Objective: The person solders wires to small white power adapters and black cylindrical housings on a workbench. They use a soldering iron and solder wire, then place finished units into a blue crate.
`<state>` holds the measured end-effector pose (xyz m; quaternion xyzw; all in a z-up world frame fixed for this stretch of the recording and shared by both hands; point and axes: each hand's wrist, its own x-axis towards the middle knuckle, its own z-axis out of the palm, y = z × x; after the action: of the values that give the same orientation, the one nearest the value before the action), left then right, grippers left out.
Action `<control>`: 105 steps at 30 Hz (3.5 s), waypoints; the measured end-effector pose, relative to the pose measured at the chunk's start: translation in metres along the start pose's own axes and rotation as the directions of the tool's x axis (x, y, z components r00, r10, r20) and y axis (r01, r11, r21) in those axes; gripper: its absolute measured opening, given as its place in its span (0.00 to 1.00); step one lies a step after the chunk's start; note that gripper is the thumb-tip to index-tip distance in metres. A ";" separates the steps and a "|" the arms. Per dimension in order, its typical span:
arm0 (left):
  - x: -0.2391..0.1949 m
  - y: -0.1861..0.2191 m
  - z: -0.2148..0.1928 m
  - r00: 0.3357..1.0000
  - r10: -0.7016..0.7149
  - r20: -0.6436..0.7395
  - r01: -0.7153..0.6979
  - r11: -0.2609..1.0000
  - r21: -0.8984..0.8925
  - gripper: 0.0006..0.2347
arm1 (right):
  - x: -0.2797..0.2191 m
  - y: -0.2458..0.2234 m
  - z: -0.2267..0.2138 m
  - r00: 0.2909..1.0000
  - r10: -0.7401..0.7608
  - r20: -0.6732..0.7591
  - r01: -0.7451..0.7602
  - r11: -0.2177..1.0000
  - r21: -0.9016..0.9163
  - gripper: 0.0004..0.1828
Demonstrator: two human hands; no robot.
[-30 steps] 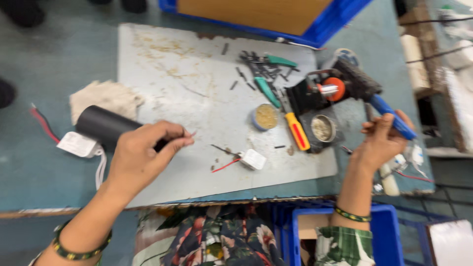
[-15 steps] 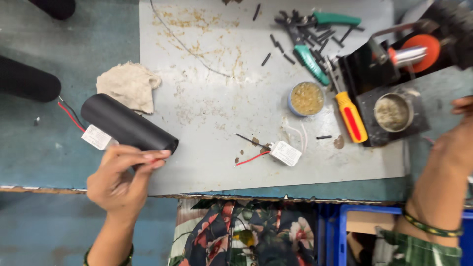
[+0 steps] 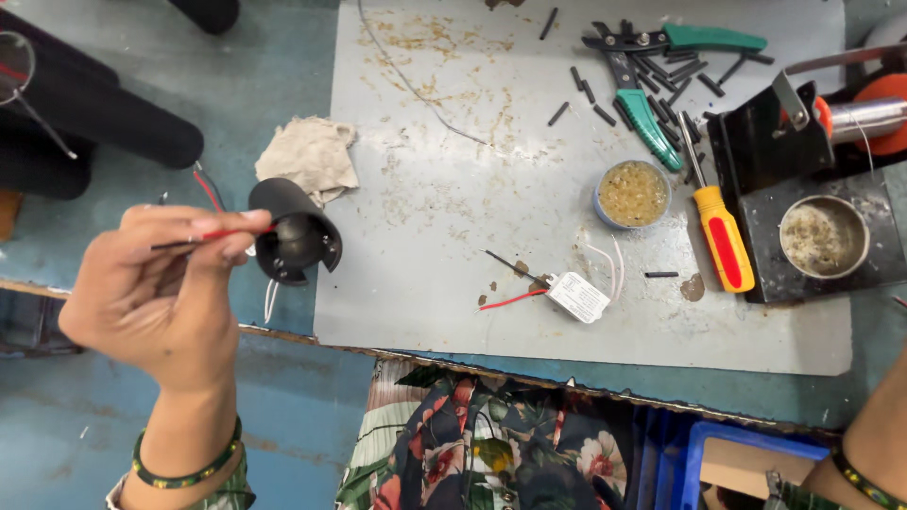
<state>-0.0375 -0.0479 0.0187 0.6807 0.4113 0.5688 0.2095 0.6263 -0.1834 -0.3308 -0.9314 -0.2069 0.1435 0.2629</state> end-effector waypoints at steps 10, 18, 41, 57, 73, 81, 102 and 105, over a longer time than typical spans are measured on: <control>0.001 0.007 0.025 0.975 0.092 0.203 -0.113 0.989 0.094 0.09 | -0.042 0.024 -0.060 0.865 -0.237 -0.442 0.398 0.860 0.319 0.24; -0.006 -0.026 0.071 0.820 0.318 0.476 -0.414 0.903 0.110 0.07 | -0.182 -0.135 -0.141 0.589 -0.462 -0.663 0.808 0.339 0.481 0.20; -0.015 -0.042 0.065 0.876 0.376 0.302 -0.404 0.914 0.033 0.07 | -0.298 -0.339 -0.055 0.357 -0.929 -0.093 0.792 0.248 0.558 0.13; -0.017 -0.043 0.066 0.883 0.368 0.291 -0.390 0.920 0.022 0.07 | -0.299 -0.340 -0.059 0.322 -0.939 -0.121 0.846 0.228 0.482 0.13; -0.018 -0.045 0.065 0.882 0.364 0.299 -0.387 0.922 0.022 0.07 | -0.299 -0.339 -0.060 0.287 -0.950 -0.125 0.872 0.205 0.444 0.16; -0.017 -0.043 0.065 0.874 0.375 0.310 -0.411 0.910 0.058 0.06 | -0.301 -0.336 -0.064 0.352 -0.922 -0.161 0.833 0.230 0.503 0.14; 0.023 -0.047 0.059 0.364 0.524 0.770 -0.666 0.724 -0.177 0.07 | -0.298 -0.215 -0.110 0.774 -0.515 -0.369 0.525 0.197 0.828 0.22; 0.018 -0.048 0.062 0.393 0.509 0.765 -0.664 0.733 -0.147 0.07 | -0.294 -0.217 -0.105 0.770 -0.509 -0.384 0.524 0.160 0.837 0.20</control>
<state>0.0056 0.0051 -0.0235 0.9696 0.0641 0.2209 0.0841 0.3416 -0.1953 -0.0790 -0.4950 -0.3926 0.1283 0.7644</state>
